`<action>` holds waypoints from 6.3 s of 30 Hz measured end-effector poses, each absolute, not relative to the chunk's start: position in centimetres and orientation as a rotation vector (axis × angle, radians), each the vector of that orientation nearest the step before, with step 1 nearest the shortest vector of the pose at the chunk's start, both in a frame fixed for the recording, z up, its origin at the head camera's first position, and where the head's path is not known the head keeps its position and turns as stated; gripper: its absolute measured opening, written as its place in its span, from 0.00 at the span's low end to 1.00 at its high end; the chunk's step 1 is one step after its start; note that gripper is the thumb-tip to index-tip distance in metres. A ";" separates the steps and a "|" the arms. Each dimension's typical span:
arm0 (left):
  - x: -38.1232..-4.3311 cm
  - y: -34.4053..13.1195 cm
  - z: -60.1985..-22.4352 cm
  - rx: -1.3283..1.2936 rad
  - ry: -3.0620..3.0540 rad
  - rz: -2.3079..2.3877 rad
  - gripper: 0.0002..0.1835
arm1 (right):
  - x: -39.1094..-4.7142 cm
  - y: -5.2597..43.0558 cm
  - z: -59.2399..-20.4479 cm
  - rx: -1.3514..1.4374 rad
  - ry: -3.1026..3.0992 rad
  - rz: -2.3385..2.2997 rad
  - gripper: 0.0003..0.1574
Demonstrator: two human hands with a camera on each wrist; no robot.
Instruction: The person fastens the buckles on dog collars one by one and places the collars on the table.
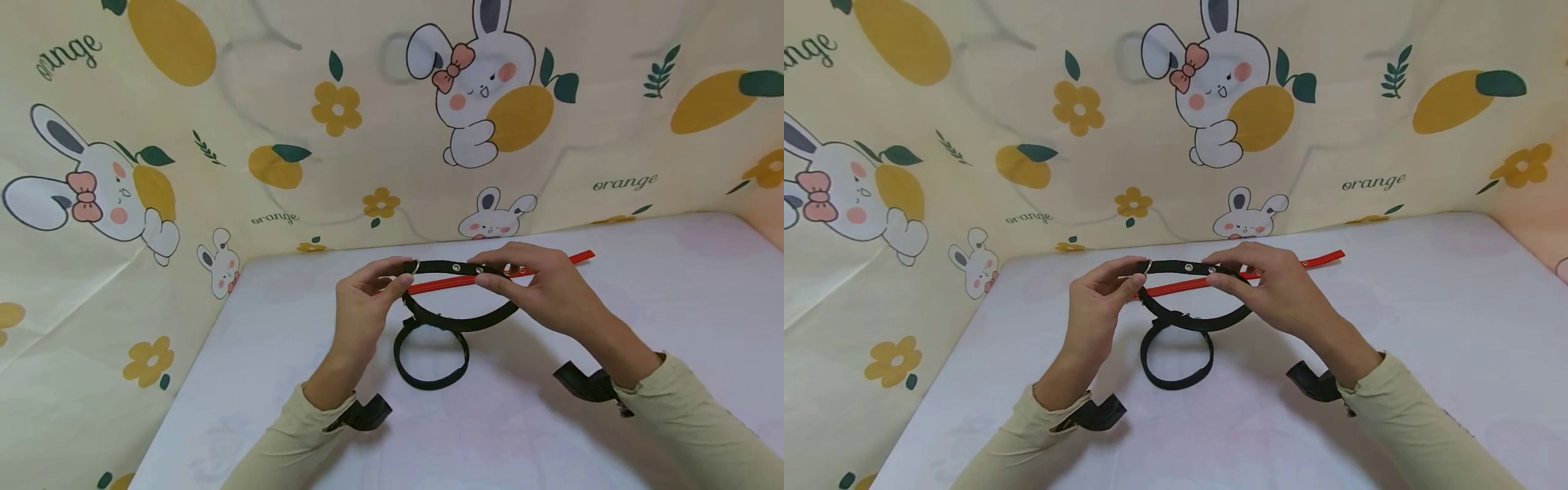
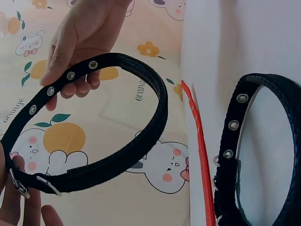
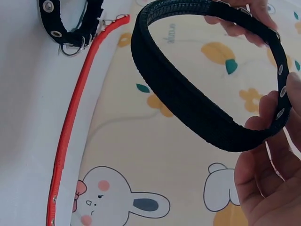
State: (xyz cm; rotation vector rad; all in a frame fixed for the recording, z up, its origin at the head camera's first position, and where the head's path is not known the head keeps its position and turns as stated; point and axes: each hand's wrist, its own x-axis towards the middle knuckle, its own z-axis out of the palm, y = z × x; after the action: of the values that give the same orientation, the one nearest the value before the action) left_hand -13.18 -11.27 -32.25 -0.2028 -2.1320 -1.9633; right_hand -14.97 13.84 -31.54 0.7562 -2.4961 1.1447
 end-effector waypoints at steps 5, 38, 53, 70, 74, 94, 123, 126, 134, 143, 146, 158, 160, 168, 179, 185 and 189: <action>-13.3 -11.1 -32.4 -0.218 -2.151 -1.970 0.14 | -15.0 13.9 -31.6 0.771 -2.455 1.161 0.16; -13.1 -10.5 -33.0 -0.331 -2.192 -2.002 0.15 | -14.8 13.3 -31.9 0.862 -2.480 1.129 0.15; -13.1 -10.3 -33.3 -0.367 -2.239 -1.982 0.15 | -14.8 12.8 -32.1 0.916 -2.462 1.106 0.17; -12.9 -10.1 -33.5 -0.386 -2.302 -1.937 0.15 | -14.4 12.5 -32.1 0.899 -2.507 1.097 0.18; -13.0 -10.2 -33.5 -0.386 -2.315 -1.930 0.14 | -14.6 12.5 -32.2 0.927 -2.476 1.113 0.18; -13.1 -10.3 -33.3 -0.485 -2.343 -1.902 0.31 | -14.7 13.0 -32.1 1.162 -2.420 0.964 0.18; -13.5 -11.0 -33.2 -0.325 -2.191 -2.164 0.17 | -15.0 12.8 -32.4 1.148 -2.402 1.078 0.20; -13.5 -10.8 -33.2 -0.314 -2.188 -2.179 0.17 | -14.9 12.5 -32.5 1.093 -2.405 1.118 0.21; -13.3 -10.3 -33.3 -0.265 -2.165 -2.217 0.17 | -14.3 11.2 -33.3 0.846 -2.429 1.305 0.17; -13.4 -10.1 -33.4 -0.197 -2.126 -2.260 0.18 | -14.0 11.0 -33.2 0.763 -2.428 1.462 0.15; -13.4 -10.1 -33.3 -0.200 -2.134 -2.257 0.18 | -13.9 11.1 -33.1 0.750 -2.420 1.475 0.14; -13.5 -10.2 -33.5 -0.279 -2.171 -2.317 0.21 | -13.6 11.1 -32.6 0.660 -2.461 1.373 0.11; -13.5 -10.3 -33.6 -0.266 -2.139 -2.380 0.19 | -13.7 11.1 -32.6 0.657 -2.453 1.359 0.11; -13.4 -10.0 -33.6 -0.204 -2.080 -2.479 0.15 | -13.7 11.0 -32.5 0.632 -2.460 1.338 0.09; -13.2 -9.8 -33.6 -0.225 -2.065 -2.456 0.16 | -13.6 11.1 -32.5 0.671 -2.419 1.414 0.14; -13.2 -9.7 -33.8 -0.261 -2.054 -2.422 0.15 | -13.7 11.1 -32.7 0.671 -2.417 1.416 0.14; -13.3 -9.8 -34.0 -0.298 -2.066 -2.387 0.16 | -13.8 10.9 -32.9 0.656 -2.438 1.413 0.14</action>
State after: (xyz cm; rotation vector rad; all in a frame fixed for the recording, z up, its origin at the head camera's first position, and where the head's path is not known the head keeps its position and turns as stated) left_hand -13.26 -9.82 -33.98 -0.2983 -2.0656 -2.3871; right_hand -13.76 10.95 -32.86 0.6564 -2.4383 1.4135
